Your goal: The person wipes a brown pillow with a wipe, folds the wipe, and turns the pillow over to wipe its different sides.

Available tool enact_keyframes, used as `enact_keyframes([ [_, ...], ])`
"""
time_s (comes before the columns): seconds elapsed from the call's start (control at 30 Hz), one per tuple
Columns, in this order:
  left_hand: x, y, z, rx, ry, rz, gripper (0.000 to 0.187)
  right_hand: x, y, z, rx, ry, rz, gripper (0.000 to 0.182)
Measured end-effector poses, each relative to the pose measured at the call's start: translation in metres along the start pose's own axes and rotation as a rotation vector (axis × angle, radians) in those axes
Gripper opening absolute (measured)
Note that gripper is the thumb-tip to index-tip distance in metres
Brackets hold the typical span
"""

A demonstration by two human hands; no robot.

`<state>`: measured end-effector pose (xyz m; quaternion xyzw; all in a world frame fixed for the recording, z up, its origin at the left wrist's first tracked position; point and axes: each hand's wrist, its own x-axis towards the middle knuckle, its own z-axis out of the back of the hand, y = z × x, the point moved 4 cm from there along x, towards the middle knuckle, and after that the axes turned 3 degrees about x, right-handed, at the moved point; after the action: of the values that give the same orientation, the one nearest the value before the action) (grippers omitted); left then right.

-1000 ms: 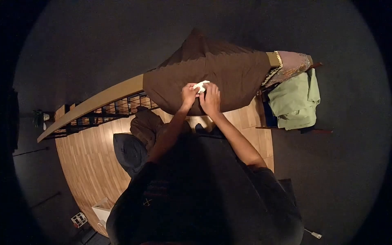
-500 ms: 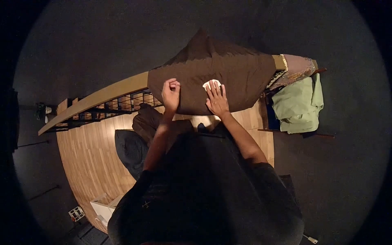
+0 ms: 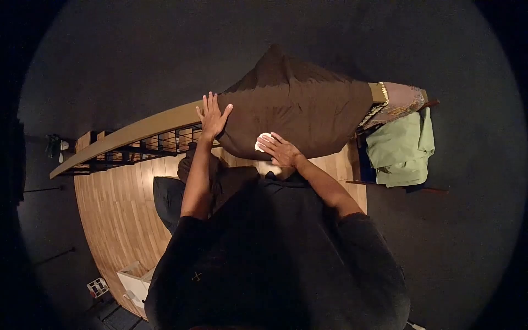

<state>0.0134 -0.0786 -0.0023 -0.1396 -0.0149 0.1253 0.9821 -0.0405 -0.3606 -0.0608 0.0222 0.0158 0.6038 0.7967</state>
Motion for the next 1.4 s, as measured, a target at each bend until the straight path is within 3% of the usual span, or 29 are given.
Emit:
enact_keyframes([
  [0.17,0.001,0.002,-0.004,0.019,-0.037,0.003,0.091,0.041,-0.023,0.036,-0.199,-0.210,-0.222,0.080],
  [0.33,0.002,0.001,-0.002,-0.003,-0.018,0.015,0.092,0.046,0.011,-0.003,-0.038,-0.068,-0.080,0.080],
  [0.5,0.003,0.006,-0.010,0.001,-0.041,-0.002,0.093,0.062,-0.007,0.030,-0.141,-0.077,0.050,0.081],
  [0.7,0.005,0.005,-0.009,-0.009,-0.060,-0.007,0.093,0.066,-0.015,0.039,-0.188,-0.134,-0.146,0.081],
  [0.87,0.003,0.003,-0.009,-0.017,-0.029,0.015,0.094,0.023,-0.003,0.006,-0.025,0.052,0.136,0.081],
  [1.0,0.004,0.004,-0.007,-0.021,-0.016,0.021,0.095,0.025,-0.030,0.045,-0.193,-0.229,-0.432,0.082],
  [1.03,0.003,0.004,-0.007,-0.020,-0.011,0.018,0.095,0.020,-0.026,0.042,-0.190,-0.227,-0.437,0.082],
  [1.17,0.004,0.003,-0.004,-0.013,-0.005,0.022,0.094,-0.006,0.008,0.001,0.138,0.148,0.015,0.084],
  [1.23,0.004,0.003,-0.007,-0.013,-0.002,0.017,0.094,0.008,-0.009,-0.016,-0.009,0.059,0.129,0.084],
  [1.27,0.002,0.004,-0.008,-0.012,0.000,0.016,0.094,0.021,-0.012,-0.001,-0.002,0.061,0.121,0.084],
  [1.33,0.005,0.006,-0.008,-0.006,-0.010,0.015,0.094,0.049,-0.024,0.035,-0.289,-0.170,-0.075,0.082],
  [1.4,0.005,0.006,-0.008,-0.006,-0.011,0.010,0.094,0.048,-0.013,0.025,-0.206,-0.143,-0.093,0.082],
])
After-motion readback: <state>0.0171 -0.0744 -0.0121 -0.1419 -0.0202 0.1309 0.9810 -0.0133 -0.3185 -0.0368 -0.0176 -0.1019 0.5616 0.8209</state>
